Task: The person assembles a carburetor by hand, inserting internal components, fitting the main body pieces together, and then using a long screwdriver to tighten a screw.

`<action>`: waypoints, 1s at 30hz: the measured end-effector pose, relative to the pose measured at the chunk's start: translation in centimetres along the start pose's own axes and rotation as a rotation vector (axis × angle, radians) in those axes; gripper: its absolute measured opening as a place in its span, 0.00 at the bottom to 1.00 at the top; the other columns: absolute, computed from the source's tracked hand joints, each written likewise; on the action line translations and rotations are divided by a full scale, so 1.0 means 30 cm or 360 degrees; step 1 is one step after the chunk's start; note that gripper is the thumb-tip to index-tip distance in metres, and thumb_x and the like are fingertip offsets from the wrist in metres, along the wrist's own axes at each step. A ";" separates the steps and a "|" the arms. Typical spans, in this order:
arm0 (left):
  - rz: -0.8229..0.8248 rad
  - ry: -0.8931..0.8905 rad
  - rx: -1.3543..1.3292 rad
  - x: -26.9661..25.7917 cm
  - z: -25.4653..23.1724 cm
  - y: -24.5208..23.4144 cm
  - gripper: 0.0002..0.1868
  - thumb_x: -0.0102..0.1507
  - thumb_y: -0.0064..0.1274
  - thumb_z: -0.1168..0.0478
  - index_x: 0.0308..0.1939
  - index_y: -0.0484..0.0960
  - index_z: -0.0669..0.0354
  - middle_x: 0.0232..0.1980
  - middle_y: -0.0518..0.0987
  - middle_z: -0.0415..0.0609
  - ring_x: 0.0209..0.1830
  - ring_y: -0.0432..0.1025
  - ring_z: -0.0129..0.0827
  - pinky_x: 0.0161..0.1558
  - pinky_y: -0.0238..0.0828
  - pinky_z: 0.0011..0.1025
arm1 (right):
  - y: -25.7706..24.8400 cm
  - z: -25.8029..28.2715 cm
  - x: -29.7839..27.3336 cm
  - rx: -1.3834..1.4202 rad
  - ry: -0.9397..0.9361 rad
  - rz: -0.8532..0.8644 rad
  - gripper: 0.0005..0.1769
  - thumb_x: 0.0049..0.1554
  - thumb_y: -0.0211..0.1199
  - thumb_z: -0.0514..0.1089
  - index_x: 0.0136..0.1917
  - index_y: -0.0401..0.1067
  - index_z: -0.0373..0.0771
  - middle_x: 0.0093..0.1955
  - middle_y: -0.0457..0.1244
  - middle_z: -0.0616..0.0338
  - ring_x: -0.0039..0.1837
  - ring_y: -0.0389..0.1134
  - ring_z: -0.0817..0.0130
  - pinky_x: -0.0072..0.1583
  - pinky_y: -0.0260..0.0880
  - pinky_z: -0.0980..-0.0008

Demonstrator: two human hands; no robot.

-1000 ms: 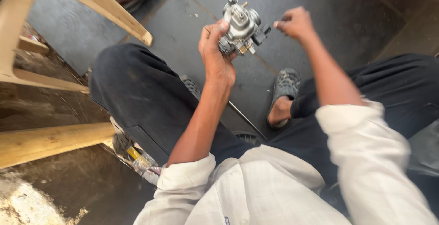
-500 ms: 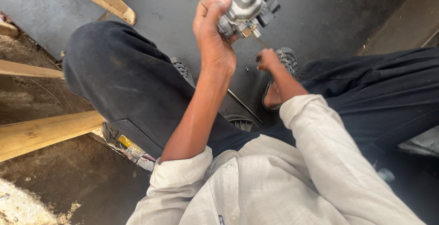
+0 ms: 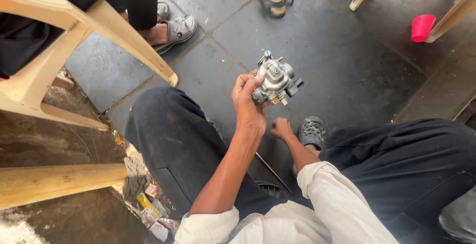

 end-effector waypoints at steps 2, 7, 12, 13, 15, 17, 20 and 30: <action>-0.0016 -0.0001 -0.0014 0.001 0.018 -0.017 0.09 0.57 0.59 0.60 0.34 0.72 0.51 0.52 0.78 0.45 0.34 0.73 0.26 0.22 0.68 0.24 | -0.107 0.040 0.060 0.0158 -0.0087 -0.0227 0.10 0.47 0.65 0.42 0.43 0.81 0.38 0.47 0.70 0.40 0.51 0.74 0.44 0.55 0.74 0.52; 0.0005 0.0023 0.0013 0.009 0.012 -0.009 0.10 0.58 0.58 0.59 0.33 0.71 0.53 0.52 0.80 0.46 0.34 0.74 0.24 0.23 0.71 0.24 | -0.640 0.259 0.096 0.0766 -0.1050 -0.0984 0.14 0.52 0.65 0.46 0.49 0.76 0.34 0.46 0.70 0.46 0.47 0.71 0.46 0.49 0.71 0.55; 0.0015 0.0026 0.0048 0.003 0.005 0.001 0.10 0.58 0.59 0.58 0.34 0.72 0.52 0.50 0.80 0.45 0.32 0.74 0.24 0.20 0.68 0.23 | -1.160 0.452 -0.018 0.0434 -0.0913 -0.0671 0.09 0.47 0.71 0.44 0.41 0.79 0.38 0.37 0.71 0.56 0.37 0.72 0.70 0.41 0.71 0.69; -0.0008 0.0011 0.0062 0.001 0.005 -0.004 0.10 0.58 0.58 0.58 0.35 0.72 0.52 0.48 0.79 0.46 0.32 0.75 0.25 0.21 0.71 0.24 | -1.235 0.492 -0.075 0.0466 -0.0861 -0.0560 0.09 0.47 0.71 0.43 0.41 0.78 0.39 0.36 0.71 0.58 0.34 0.72 0.75 0.39 0.70 0.71; -0.0029 -0.0005 0.0075 -0.003 0.004 -0.005 0.09 0.58 0.58 0.58 0.35 0.73 0.52 0.46 0.79 0.47 0.33 0.76 0.26 0.22 0.73 0.25 | -1.364 0.601 -0.239 0.0231 -0.1025 -0.0558 0.10 0.46 0.73 0.41 0.42 0.80 0.37 0.34 0.69 0.57 0.30 0.64 0.73 0.35 0.63 0.71; -0.0030 0.0030 0.0073 -0.005 -0.007 -0.003 0.10 0.58 0.59 0.58 0.35 0.72 0.53 0.46 0.79 0.46 0.33 0.75 0.26 0.22 0.73 0.25 | -1.438 0.658 -0.385 0.0176 -0.1024 -0.0521 0.09 0.47 0.74 0.41 0.42 0.80 0.37 0.30 0.66 0.58 0.28 0.60 0.74 0.34 0.59 0.71; -0.0033 0.0049 0.0089 -0.011 -0.020 -0.005 0.10 0.59 0.58 0.57 0.34 0.71 0.52 0.46 0.80 0.47 0.33 0.76 0.27 0.24 0.75 0.28 | -1.455 0.690 -0.574 0.0262 -0.1011 -0.0451 0.08 0.48 0.75 0.40 0.42 0.81 0.38 0.26 0.61 0.61 0.27 0.53 0.77 0.32 0.51 0.72; -0.0073 0.0015 0.0090 0.011 -0.001 -0.021 0.09 0.58 0.57 0.57 0.36 0.73 0.52 0.42 0.78 0.44 0.35 0.73 0.28 0.26 0.71 0.27 | -1.383 0.741 -0.768 0.0638 -0.1237 -0.0564 0.07 0.50 0.73 0.35 0.43 0.79 0.38 0.38 0.67 0.65 0.27 0.49 0.85 0.32 0.48 0.77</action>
Point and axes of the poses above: each hand's wrist, its own x-axis towards the middle knuckle, its own y-axis out of the palm, z = x × y, the point moved 8 cm from there along x, towards the middle knuckle
